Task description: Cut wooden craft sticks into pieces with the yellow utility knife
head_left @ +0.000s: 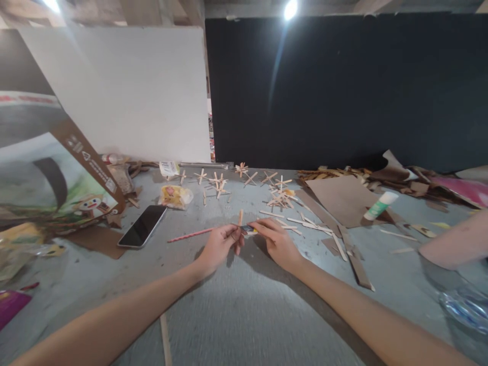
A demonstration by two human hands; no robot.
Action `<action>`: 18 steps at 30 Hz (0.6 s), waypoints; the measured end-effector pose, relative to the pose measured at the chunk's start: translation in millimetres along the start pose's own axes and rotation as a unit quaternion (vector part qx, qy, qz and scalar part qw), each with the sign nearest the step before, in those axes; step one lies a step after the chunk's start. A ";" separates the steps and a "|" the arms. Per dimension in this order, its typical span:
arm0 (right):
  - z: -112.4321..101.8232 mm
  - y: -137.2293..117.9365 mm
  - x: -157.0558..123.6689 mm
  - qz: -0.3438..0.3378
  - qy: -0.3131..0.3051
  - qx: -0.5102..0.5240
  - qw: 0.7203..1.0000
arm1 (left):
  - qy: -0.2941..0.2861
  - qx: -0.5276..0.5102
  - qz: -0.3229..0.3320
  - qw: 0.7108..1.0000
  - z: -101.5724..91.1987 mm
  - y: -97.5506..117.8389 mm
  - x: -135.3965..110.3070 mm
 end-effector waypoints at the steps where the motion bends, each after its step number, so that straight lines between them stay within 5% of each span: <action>1: 0.2 0.2 0.0 0.000 0.000 0.000 1.000 | -0.005 0.003 -0.003 1.000 0.3 0.1 0.0; 18: -1.2 2.2 -0.4 0.001 -0.015 -0.020 1.000 | -0.026 -0.016 -0.003 1.000 1.1 0.4 1.0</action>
Point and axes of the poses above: each hand's wrist, its own x-axis towards the middle knuckle, its own z-axis out of the palm, y = z × x, the point moved 1 cm from there along x, towards the middle knuckle, and after that the axes turned 1 degree about -x, right-handed, at the moved point
